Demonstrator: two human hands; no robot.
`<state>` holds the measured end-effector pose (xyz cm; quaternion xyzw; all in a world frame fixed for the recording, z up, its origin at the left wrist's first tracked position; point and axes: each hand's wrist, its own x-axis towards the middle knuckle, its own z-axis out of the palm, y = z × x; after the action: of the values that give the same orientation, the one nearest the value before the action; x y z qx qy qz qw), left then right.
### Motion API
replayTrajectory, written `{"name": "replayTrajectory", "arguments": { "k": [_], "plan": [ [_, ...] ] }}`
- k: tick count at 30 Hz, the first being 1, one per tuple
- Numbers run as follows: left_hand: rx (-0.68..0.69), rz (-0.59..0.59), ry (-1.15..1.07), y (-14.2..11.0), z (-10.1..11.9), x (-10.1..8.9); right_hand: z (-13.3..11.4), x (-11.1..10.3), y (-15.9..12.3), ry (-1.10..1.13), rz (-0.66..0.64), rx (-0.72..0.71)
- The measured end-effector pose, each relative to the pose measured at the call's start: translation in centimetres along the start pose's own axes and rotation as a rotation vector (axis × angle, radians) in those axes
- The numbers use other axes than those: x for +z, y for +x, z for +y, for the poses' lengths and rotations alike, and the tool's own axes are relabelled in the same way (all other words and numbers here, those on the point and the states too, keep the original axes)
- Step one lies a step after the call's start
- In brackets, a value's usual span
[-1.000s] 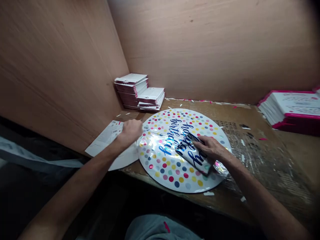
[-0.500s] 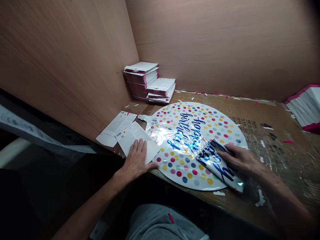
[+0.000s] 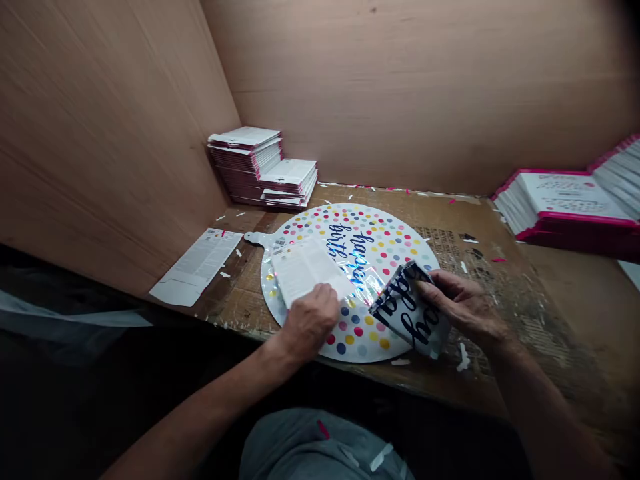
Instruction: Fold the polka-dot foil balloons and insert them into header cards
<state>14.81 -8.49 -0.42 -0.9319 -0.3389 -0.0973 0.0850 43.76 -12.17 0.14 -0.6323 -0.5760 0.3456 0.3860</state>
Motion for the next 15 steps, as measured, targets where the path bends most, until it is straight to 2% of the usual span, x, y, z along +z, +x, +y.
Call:
{"name": "replayTrajectory", "arguments": {
  "k": [2,3,5,7,11,15],
  "plan": [
    [-0.013,0.009,-0.092,1.3,1.9,1.8,-0.4,0.5,-0.3,-0.021,-0.056,-0.016],
    [-0.022,0.015,-0.149,1.6,2.1,2.4,-0.5,1.0,-0.4,-0.049,-0.095,-0.025],
    [-0.046,0.038,-0.253,1.8,1.2,2.8,-0.7,2.3,-0.6,-0.142,-0.179,-0.043],
    [-0.053,0.024,-0.29,1.9,-0.8,2.4,-0.8,3.7,-0.7,-0.267,-0.236,-0.059],
    [0.008,-0.211,-0.189,2.4,-3.7,0.8,-1.6,5.0,-0.6,-0.44,-0.229,-0.074],
    [0.053,-0.36,-0.078,3.2,-3.7,0.5,-2.6,5.8,0.3,-0.388,-0.253,-0.111]
  ]
}}
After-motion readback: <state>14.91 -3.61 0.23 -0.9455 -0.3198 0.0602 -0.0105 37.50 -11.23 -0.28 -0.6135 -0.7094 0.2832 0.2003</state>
